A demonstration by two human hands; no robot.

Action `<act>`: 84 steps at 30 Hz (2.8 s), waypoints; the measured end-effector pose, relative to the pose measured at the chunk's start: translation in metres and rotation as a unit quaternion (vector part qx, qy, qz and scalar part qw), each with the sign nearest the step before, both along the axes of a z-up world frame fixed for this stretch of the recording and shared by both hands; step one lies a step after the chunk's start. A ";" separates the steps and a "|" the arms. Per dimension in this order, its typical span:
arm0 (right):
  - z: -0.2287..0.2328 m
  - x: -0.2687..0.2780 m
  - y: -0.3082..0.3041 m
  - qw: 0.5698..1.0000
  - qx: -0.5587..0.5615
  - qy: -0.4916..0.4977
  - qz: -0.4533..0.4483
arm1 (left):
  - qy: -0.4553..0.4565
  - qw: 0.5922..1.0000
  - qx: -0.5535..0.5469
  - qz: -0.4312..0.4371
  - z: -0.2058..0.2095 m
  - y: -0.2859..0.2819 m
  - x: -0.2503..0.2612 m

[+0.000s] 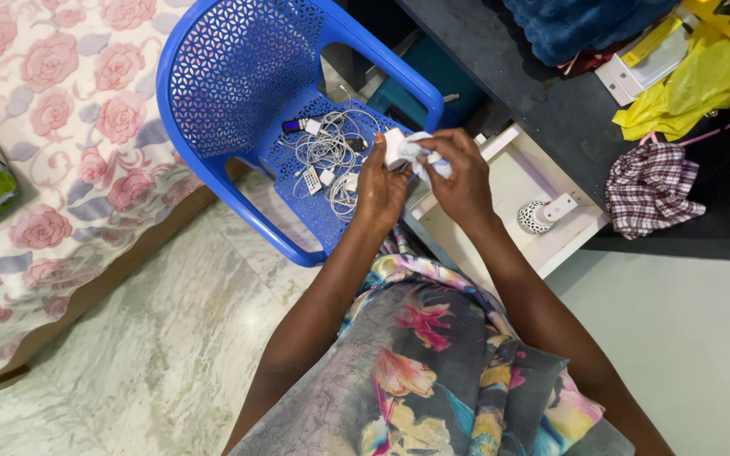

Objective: The person wipes down a white power adapter and a small patterned electronic device with a cloth, then cleans several white cables and small rectangular remote-like devices that are placed on a blue plastic chair.

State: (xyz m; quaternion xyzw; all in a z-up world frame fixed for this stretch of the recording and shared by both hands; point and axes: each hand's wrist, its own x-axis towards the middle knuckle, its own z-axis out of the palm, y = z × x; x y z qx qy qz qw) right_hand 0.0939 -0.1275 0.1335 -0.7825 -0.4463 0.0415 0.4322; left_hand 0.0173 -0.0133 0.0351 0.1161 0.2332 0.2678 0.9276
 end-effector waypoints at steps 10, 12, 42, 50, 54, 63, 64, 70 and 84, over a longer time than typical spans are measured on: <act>0.000 -0.017 0.011 0.997 -0.032 -0.050 0.047 | 0.018 0.998 0.066 -0.017 -0.001 0.010 -0.009; 0.001 -0.013 0.018 0.998 -0.037 -0.045 0.032 | 0.045 0.997 0.063 -0.026 0.003 0.011 -0.012; -0.003 -0.034 0.024 0.997 -0.020 0.020 0.068 | 0.009 1.000 -0.009 0.028 -0.032 0.030 -0.023; 0.003 -0.015 0.038 0.999 0.001 0.017 0.028 | 0.030 0.999 -0.016 -0.036 0.001 0.021 -0.028; -0.002 -0.031 0.034 0.999 0.007 0.010 0.045 | 0.047 0.998 0.042 -0.025 0.006 0.024 -0.033; 0.001 -0.026 0.034 0.998 -0.004 0.020 0.057 | 0.034 0.999 0.003 -0.022 0.011 0.024 -0.035; 0.002 -0.023 0.036 0.998 -0.007 0.029 0.050 | 0.042 0.999 0.004 -0.029 0.013 0.021 -0.035; 0.002 -0.039 0.041 0.999 0.006 0.017 0.044 | 0.027 0.999 0.020 -0.029 0.001 0.021 -0.037; 0.001 -0.039 0.051 0.998 -0.009 -0.052 0.018 | 0.021 0.999 -0.023 -0.020 -0.007 0.027 -0.044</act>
